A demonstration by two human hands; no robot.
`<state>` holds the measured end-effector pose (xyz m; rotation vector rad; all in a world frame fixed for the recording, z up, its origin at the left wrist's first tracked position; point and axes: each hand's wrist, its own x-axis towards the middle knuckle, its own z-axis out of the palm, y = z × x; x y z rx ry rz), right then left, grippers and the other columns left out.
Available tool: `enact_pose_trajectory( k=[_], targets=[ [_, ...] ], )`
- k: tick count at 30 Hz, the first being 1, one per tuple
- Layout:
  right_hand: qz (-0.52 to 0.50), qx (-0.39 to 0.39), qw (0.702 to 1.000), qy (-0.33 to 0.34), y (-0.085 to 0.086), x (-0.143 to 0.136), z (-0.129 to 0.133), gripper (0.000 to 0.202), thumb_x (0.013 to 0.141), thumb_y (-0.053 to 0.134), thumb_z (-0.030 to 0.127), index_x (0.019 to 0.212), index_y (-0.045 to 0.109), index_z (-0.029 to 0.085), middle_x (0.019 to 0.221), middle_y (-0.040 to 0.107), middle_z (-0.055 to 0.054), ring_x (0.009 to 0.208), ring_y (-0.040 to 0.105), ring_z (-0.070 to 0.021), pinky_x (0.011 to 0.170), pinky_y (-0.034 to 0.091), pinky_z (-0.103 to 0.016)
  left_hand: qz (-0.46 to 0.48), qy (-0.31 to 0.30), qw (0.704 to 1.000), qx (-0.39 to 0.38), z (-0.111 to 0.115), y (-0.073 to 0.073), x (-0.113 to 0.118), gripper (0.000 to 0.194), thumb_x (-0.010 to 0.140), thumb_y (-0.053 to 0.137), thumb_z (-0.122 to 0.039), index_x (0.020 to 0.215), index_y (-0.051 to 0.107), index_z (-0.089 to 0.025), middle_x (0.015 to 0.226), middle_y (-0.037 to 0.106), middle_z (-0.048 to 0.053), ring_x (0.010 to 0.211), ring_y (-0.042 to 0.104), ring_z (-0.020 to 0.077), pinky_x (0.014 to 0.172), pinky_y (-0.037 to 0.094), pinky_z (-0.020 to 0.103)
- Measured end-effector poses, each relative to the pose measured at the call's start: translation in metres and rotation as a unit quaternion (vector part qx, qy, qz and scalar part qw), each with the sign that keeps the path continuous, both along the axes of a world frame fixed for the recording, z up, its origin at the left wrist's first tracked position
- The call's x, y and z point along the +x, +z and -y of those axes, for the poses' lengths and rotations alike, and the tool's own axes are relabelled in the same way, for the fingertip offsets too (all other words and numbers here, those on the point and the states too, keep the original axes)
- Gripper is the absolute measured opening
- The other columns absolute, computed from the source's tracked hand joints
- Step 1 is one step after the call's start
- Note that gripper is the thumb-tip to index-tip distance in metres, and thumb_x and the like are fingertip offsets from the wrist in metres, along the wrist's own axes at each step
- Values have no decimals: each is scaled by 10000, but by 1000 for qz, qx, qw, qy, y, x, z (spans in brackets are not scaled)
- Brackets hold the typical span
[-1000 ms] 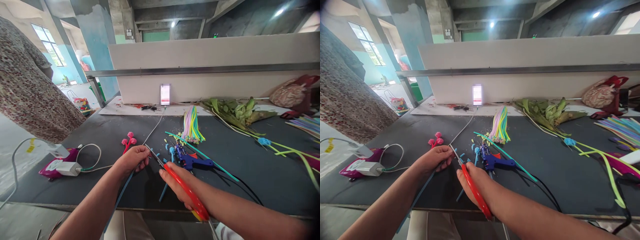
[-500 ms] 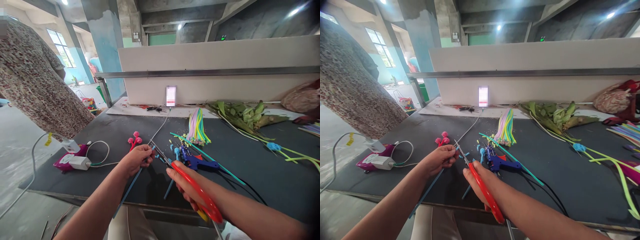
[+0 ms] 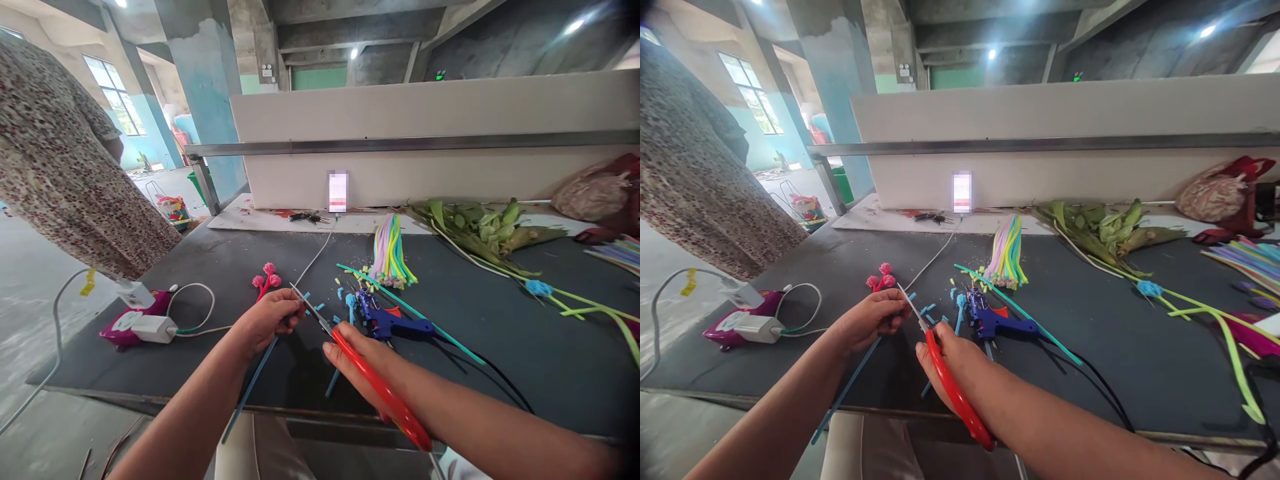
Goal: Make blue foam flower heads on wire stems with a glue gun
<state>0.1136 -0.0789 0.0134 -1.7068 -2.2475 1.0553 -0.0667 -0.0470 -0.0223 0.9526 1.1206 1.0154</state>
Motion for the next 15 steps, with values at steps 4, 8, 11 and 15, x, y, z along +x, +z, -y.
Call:
enact_pose_trajectory(
  k=[4,8,11,15],
  targets=[
    [10,15,1000,9,-5,0,0,161,861,411,339,738,378,240,508,427,81,453,407,-102,467,255,-221,-12,4,1000,4,-1,-1,-1,47,662,539,-166,673,499,-144,624,532,-3,450,408,35,375,188,144],
    [31,11,999,-11,-5,-2,2,146,873,389,361,781,405,248,532,446,82,422,417,-97,448,240,-227,-17,-1,1000,10,-3,-2,-1,59,653,553,-174,670,509,-138,594,513,-15,444,389,29,374,182,142],
    [31,12,999,-16,-3,-3,2,128,873,410,340,789,424,244,537,456,81,397,414,-88,441,236,-231,-20,-6,1000,15,-3,-2,-1,79,657,565,-188,662,508,-134,591,511,-15,442,383,25,373,181,139],
    [16,22,999,-23,-5,-1,1,155,867,442,322,742,406,238,518,445,81,414,397,-89,448,239,-228,-28,-10,999,15,-5,-2,0,89,665,569,-187,651,497,-136,591,509,-18,432,377,18,363,177,130]
  ],
)
